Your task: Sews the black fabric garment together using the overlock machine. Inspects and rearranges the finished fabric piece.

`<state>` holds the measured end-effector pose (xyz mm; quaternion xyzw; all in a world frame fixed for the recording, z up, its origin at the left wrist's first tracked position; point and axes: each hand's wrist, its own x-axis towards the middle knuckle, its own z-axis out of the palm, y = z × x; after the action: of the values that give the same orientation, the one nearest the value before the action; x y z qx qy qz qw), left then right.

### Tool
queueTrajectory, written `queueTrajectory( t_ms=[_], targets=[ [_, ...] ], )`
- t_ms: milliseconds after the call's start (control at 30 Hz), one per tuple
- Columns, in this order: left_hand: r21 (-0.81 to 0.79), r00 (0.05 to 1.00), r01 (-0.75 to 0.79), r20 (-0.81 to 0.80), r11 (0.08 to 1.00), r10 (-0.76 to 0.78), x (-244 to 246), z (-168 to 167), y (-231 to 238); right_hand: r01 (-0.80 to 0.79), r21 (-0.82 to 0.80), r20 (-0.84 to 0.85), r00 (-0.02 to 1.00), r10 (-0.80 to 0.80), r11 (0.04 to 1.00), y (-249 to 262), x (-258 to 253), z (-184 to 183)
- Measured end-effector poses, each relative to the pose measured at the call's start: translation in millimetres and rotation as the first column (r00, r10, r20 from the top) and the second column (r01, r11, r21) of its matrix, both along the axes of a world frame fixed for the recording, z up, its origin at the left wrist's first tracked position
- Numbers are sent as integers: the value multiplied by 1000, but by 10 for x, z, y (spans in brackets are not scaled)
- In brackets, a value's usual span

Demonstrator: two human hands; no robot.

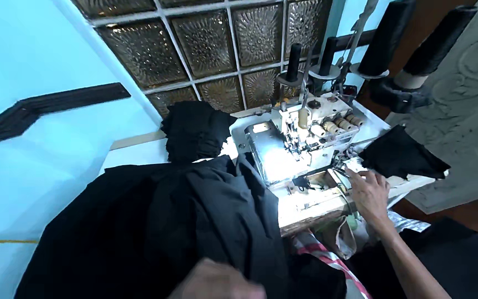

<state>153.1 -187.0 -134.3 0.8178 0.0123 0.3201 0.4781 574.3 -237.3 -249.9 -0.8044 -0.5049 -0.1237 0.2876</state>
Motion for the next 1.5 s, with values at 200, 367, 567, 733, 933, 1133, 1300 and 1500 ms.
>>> queueTrajectory(
  t_ms=[200,367,567,733,933,1133,1300,1500],
  targets=[
    [122,741,-659,-64,742,668,137,-54,352,-156,140,9,988,157,978,7,-380,141],
    [444,659,-632,-122,635,742,416,-205,625,-646,125,206,759,617,753,37,-1087,141],
    [635,774,-232,-338,737,535,615,-447,697,-840,-106,117,521,846,532,194,-1341,32],
    [712,804,67,-453,699,385,740,-620,597,-834,40,191,547,815,550,199,-1243,-148],
    [621,364,266,-773,737,520,732,-191,674,-801,63,197,594,780,595,236,-1274,-163],
    [729,313,165,-677,664,666,530,145,698,-834,64,149,552,821,549,228,-1220,-173],
    [797,778,113,-442,594,446,728,-327,594,-846,153,109,529,842,511,191,-1142,-261],
    [616,517,333,-752,714,409,959,-347,683,-832,137,122,552,825,537,209,-1164,-249]
  ],
)
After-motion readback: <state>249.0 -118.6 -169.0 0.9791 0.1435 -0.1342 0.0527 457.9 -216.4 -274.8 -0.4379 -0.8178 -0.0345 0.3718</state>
